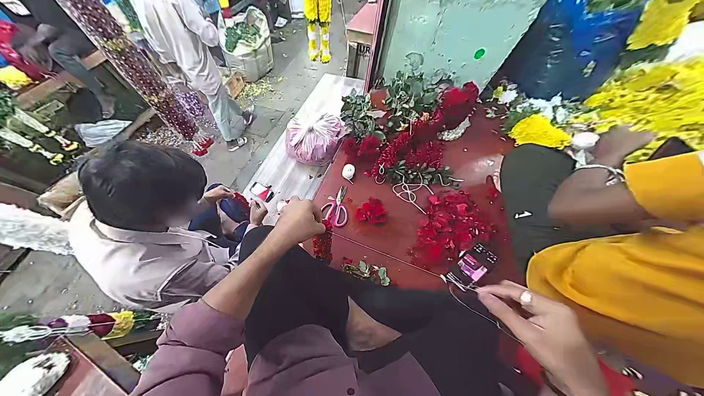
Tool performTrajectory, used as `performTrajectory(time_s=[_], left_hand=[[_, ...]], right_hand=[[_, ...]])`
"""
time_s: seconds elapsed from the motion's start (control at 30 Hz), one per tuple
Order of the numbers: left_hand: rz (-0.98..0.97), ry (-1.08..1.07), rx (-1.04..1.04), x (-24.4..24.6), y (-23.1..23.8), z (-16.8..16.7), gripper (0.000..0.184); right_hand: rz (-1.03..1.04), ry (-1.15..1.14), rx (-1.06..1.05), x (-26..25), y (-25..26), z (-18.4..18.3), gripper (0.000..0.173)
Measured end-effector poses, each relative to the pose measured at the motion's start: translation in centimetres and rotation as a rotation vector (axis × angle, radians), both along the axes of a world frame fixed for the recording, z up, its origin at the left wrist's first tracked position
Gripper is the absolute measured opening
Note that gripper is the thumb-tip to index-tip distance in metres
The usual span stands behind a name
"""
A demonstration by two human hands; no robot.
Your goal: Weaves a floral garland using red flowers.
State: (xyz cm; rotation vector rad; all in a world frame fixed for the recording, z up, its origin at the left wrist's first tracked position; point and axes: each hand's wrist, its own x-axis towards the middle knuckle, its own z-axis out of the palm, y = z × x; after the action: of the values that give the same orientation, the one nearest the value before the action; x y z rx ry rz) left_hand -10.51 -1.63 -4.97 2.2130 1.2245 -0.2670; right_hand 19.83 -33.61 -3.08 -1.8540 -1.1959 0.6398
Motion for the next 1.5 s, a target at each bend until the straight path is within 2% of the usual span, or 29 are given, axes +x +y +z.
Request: performTrajectory(time_s=[0.13, 0.2, 0.27, 0.33, 0.43, 0.5, 0.53, 0.63, 0.73, 0.83, 0.9, 1.0, 1.13, 1.2, 1.27, 1.37, 1.43, 1.5], left_hand=[[-0.041, 0.086, -0.039, 0.1, 0.8, 0.0, 0.015], [-0.068, 0.122, -0.098, 0.3, 1.8, -0.6, 0.017], [-0.087, 0.110, -0.123, 0.0, 2.5, -2.0, 0.018], [-0.066, 0.073, -0.140, -0.4, 2.8, -3.5, 0.019], [0.025, -0.018, -0.138, -1.1, 2.4, -4.6, 0.018], [0.124, -0.106, -0.105, -1.2, 1.6, -5.0, 0.018], [0.173, -0.111, -0.122, -1.2, 1.6, -5.5, 0.017], [0.228, -0.115, -0.212, -1.0, 1.4, -7.0, 0.017], [0.221, -0.110, -0.319, -0.9, 1.4, -7.8, 0.017], [0.216, -0.112, -0.374, -1.2, 1.6, -8.5, 0.017], [0.205, -0.131, -0.369, -1.3, 1.9, -8.6, 0.015], [0.165, -0.160, -0.338, -1.1, 2.1, -8.6, 0.014], [0.121, -0.178, -0.324, -0.6, 1.9, -8.5, 0.013], [0.132, -0.166, -0.330, -0.7, 1.9, -8.5, 0.014], [0.142, -0.173, -0.334, -1.0, 1.7, -8.6, 0.015], [0.160, -0.172, -0.332, -1.4, 1.5, -8.4, 0.014], [0.180, -0.177, -0.332, -1.7, 1.4, -8.2, 0.014], [0.175, -0.192, -0.331, -1.6, 1.2, -8.3, 0.015]], right_hand=[[-0.142, 0.081, -0.183, 1.7, -6.4, 2.8, 0.016], [-0.234, 0.173, -0.367, 1.6, -8.7, 3.1, 0.013], [-0.202, 0.181, -0.623, 1.9, -10.5, 1.8, 0.026], [-0.160, 0.073, -0.688, 1.9, -9.7, 0.4, 0.044], [-0.275, -0.121, -0.339, -0.5, -2.8, -1.8, 0.035], [-0.262, -0.054, -0.159, -1.9, 3.9, -4.7, 0.022], [-0.209, 0.009, -0.187, -2.4, 7.2, -6.9, 0.019], [-0.097, 0.118, -0.487, -3.6, 16.3, -14.9, 0.015], [-0.138, -0.037, -0.692, -5.6, 22.0, -21.0, 0.023], [-0.133, -0.192, -0.792, -7.0, 23.2, -24.2, 0.029], [-0.076, -0.213, -0.845, -7.7, 22.4, -23.6, 0.026], [-0.027, -0.075, -0.906, -7.6, 20.5, -21.8, 0.023], [-0.175, 0.000, -0.777, -6.3, 19.7, -21.7, 0.013], [-0.170, -0.058, -0.700, -6.4, 20.7, -22.5, 0.016], [-0.057, -0.149, -0.621, -6.8, 21.4, -23.6, 0.023], [0.082, -0.240, -0.631, -7.3, 22.4, -24.7, 0.032], [0.081, -0.171, -0.701, -7.1, 22.5, -24.3, 0.028], [0.012, -0.009, -0.691, -6.3, 21.5, -23.4, 0.021]])
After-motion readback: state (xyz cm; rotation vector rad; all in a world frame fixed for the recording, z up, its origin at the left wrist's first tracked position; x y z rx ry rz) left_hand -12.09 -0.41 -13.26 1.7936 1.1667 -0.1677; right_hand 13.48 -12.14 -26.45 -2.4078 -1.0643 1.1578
